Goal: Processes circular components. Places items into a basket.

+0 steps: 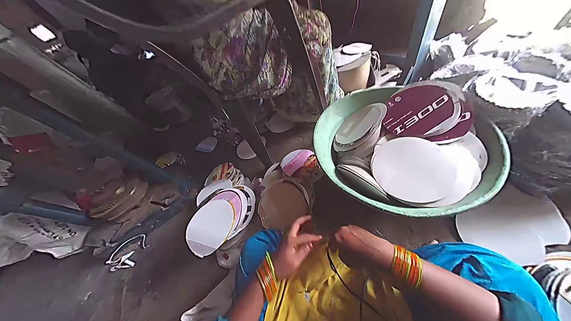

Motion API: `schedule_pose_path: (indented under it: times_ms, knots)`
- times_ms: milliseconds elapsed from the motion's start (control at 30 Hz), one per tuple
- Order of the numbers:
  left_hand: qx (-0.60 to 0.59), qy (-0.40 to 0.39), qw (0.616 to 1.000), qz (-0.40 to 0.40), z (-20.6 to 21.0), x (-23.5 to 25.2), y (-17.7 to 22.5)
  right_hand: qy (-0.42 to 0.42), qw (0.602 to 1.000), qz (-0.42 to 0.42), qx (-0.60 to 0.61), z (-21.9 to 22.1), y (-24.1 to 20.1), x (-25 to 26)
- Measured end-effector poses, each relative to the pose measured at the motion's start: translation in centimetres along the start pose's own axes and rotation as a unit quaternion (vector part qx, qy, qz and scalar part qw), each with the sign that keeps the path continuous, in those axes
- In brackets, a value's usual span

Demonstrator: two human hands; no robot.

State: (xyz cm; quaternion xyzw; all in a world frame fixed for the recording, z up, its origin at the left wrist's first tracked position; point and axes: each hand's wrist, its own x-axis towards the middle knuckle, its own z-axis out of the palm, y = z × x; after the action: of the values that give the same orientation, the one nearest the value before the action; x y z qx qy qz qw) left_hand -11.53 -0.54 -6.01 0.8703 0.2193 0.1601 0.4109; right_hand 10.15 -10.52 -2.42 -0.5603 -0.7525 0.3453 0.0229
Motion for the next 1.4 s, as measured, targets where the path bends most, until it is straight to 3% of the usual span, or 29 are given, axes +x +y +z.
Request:
schedule_pose_path:
  times_ms: [167, 400, 567, 733, 867, 933, 1033, 1133, 1267, 1400]
  knots:
    - [0.150, -0.008, 0.978, -0.145, 3.0, -0.1, 0.5, 0.025, 0.999, -0.036, -0.017, 0.8, -0.7, -0.4]
    - [0.171, 0.165, 0.955, -0.177, 1.1, -0.5, -0.5, 0.069, 0.995, -0.066, -0.030, 0.5, -0.9, -1.6]
    - [0.220, 0.266, 0.933, -0.097, 1.6, -2.2, -2.1, 0.128, 0.989, 0.011, -0.065, -0.1, -0.5, -1.4]
    - [0.241, 0.230, 0.942, 0.034, 3.1, -3.5, -2.6, 0.192, 0.970, 0.145, -0.039, -1.3, 0.2, -1.0]
    - [0.235, 0.164, 0.958, 0.006, 3.9, -3.1, -0.7, 0.174, 0.971, 0.163, 0.013, -1.2, 0.6, -0.3]
    - [0.228, 0.177, 0.957, -0.015, 4.2, -3.0, -0.8, 0.163, 0.972, 0.166, 0.037, -1.2, 0.4, -0.2]
    - [0.210, 0.235, 0.949, -0.027, 4.4, -2.7, -1.5, 0.179, 0.976, 0.123, 0.030, -0.8, 0.6, 0.1]
    - [0.197, 0.262, 0.944, -0.034, 4.4, -2.7, -1.7, 0.238, 0.971, 0.000, -0.006, 0.3, 1.5, 0.6]
    - [0.194, 0.253, 0.947, -0.049, 4.1, -2.7, -1.4, 0.348, 0.931, -0.106, -0.015, 1.4, 1.9, 0.9]
    - [0.200, 0.238, 0.949, -0.052, 4.0, -2.7, -1.3, 0.389, 0.912, -0.128, 0.003, 1.4, 2.1, 0.9]
